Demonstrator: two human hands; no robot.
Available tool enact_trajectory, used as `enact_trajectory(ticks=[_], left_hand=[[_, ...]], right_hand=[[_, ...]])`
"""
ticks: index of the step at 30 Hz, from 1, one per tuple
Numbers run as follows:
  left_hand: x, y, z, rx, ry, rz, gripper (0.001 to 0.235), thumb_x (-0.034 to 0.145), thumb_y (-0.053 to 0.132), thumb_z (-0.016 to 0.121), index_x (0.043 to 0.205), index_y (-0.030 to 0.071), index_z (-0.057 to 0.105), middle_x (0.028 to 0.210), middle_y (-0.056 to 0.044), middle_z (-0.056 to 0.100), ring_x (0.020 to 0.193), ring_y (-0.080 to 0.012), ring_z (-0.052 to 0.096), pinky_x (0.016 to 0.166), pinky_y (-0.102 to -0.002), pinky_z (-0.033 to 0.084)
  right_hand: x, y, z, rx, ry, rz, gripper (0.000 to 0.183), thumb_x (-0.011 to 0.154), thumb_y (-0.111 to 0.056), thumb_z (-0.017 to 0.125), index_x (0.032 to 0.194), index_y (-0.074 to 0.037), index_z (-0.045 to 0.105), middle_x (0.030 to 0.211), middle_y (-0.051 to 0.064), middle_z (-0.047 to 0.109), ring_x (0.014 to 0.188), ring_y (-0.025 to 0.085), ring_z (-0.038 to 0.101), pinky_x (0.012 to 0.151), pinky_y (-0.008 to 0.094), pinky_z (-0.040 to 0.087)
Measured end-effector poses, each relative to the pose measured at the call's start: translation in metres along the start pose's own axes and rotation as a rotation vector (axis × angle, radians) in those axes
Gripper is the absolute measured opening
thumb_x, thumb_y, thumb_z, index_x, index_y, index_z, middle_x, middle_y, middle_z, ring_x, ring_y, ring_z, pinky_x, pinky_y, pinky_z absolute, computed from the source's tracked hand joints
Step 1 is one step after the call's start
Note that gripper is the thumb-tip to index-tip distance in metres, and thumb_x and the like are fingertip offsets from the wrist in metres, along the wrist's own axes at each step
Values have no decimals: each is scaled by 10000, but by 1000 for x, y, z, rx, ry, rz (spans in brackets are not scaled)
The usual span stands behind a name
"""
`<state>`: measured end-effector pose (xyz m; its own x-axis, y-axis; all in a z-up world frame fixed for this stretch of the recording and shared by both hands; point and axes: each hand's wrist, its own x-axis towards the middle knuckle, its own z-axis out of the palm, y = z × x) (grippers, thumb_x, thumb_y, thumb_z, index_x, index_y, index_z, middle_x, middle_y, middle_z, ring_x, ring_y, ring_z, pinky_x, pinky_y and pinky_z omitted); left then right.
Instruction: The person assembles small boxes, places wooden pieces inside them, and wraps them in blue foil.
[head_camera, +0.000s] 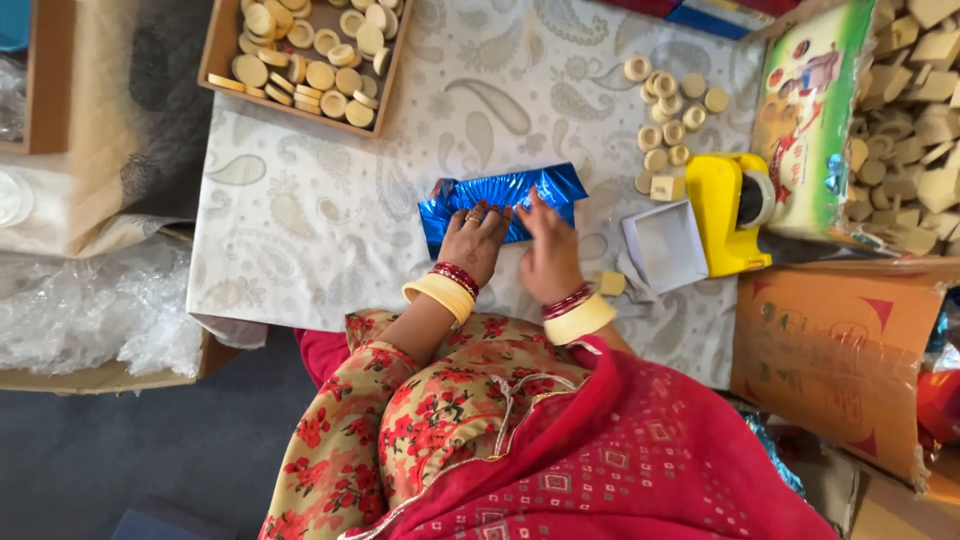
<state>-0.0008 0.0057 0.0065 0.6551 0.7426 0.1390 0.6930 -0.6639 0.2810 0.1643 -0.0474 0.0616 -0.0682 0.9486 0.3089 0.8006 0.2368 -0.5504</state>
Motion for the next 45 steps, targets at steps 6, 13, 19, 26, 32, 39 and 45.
enact_trajectory(ticks=[6,13,19,26,32,39,45], left_hand=[[-2,-1,-13,-99,-19,-74,553,898,116,544,1451,108,540,1336,-87,592,1342,-288,524,1102,-497,392],[-11,-3,5,-84,139,-25,543,895,117,612,1435,119,556,1377,-91,594,1339,-280,523,1107,-480,391],[0,-2,-54,-520,30,-136,765,765,179,725,1486,72,491,1318,-136,564,1255,-324,516,1070,-515,365],[48,-40,5,-323,384,-107,559,880,107,625,1435,104,563,1388,-95,618,1355,-324,537,1117,-497,387],[30,-38,-1,-306,-72,-424,433,932,311,659,1336,164,610,1285,-84,639,1232,-340,556,972,-543,439],[-3,-23,-1,-452,71,-566,456,851,400,762,1272,242,687,1195,-88,688,1114,-365,607,941,-497,485],[-6,-19,27,-662,90,-528,559,820,397,810,1337,242,662,1199,-147,685,1108,-381,628,986,-487,484]], right_hand=[[-12,-1,6,-387,-182,-56,824,802,-3,569,1584,-38,311,1362,157,665,1428,316,448,1007,531,330],[-26,0,-9,-475,-71,2,747,820,-7,577,1542,-78,401,1243,57,730,1349,283,508,1023,525,316],[-63,65,26,149,217,438,570,876,-46,609,1432,-37,485,998,111,671,945,291,610,859,470,513],[-66,75,40,1275,83,1183,224,942,-227,646,1101,-73,607,922,109,668,798,286,680,663,459,532],[-43,70,41,1429,-67,1338,361,916,-407,703,1080,-98,615,1010,110,722,923,289,712,763,452,562],[-25,51,33,1358,-27,1174,329,889,-378,739,1123,-173,632,969,53,687,833,224,651,696,399,495],[-36,86,36,1539,-11,1070,319,917,-330,764,1161,-144,677,1001,43,690,850,219,642,744,387,507]])
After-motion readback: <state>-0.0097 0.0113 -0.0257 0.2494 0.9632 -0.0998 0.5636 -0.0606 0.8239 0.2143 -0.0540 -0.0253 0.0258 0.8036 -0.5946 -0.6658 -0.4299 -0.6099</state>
